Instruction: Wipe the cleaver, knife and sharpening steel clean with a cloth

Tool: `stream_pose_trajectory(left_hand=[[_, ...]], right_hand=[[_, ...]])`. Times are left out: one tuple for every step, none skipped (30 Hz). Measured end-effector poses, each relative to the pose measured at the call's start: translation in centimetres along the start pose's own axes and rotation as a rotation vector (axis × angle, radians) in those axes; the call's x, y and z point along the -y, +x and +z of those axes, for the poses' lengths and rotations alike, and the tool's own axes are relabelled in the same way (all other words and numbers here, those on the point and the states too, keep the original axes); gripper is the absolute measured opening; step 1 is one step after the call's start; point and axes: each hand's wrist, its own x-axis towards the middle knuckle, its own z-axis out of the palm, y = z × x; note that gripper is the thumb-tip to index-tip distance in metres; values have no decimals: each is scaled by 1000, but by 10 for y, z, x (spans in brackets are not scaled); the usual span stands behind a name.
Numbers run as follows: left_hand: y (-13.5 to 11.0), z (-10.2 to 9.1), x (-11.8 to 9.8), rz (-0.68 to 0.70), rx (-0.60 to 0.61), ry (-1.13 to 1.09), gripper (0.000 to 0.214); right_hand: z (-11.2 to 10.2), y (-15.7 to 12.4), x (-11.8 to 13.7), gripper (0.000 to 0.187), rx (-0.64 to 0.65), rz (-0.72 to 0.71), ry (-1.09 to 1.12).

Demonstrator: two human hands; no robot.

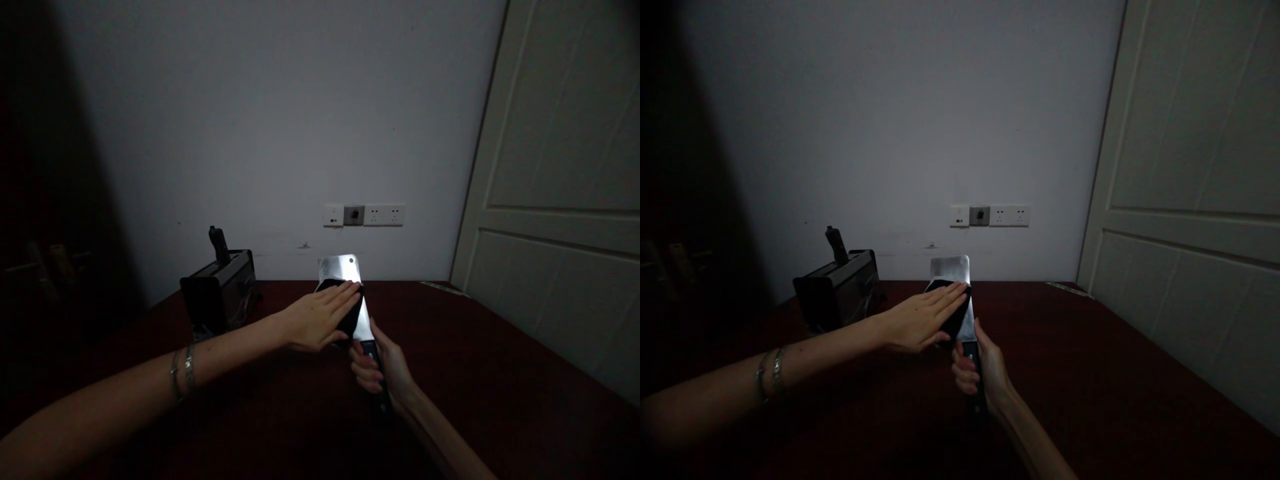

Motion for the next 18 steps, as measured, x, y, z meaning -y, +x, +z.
stream_pose_trajectory(left_hand=[[0,0,1,1,-4,0,69],[0,0,4,-10,-11,1,69],[1,1,9,-33,-18,3,69],[2,2,14,-64,-24,6,69],[3,4,19,-96,-30,9,69],[4,5,22,-122,-33,13,69],[6,7,24,-138,-34,16,69],[7,8,22,-139,-34,18,70],[7,10,19,-131,-36,18,70],[8,11,13,-115,-37,18,71],[9,12,7,-100,-39,17,71],[9,13,1,-86,-41,16,71],[10,14,-3,-78,-42,13,71],[11,15,-6,-80,-41,12,71],[12,16,-6,-90,-39,10,71],[14,17,-4,-110,-36,9,71],[16,18,-1,-137,-33,8,71],[19,19,2,-167,-33,8,72]], right_hand=[[1,0,0,58,-3,-1,-1],[2,-1,0,58,-6,-4,-1],[3,-1,0,58,-9,-6,-2],[4,-1,0,57,-14,-8,-1],[4,-1,0,57,-18,-6,2],[4,-1,0,57,-25,-4,6],[4,-1,-1,57,-31,0,9],[3,0,-1,57,-39,2,14],[2,0,-1,58,-47,2,17],[2,1,-2,59,-54,4,19],[1,1,-2,60,-60,4,18],[0,2,-3,61,-68,3,16],[-1,2,-3,61,-73,3,12],[-1,3,-3,61,-78,0,10],[-1,3,-4,61,-81,-5,11],[-1,3,-4,59,-82,-10,13],[-1,3,-4,58,-81,-15,18],[0,2,-4,57,-77,-15,20]])
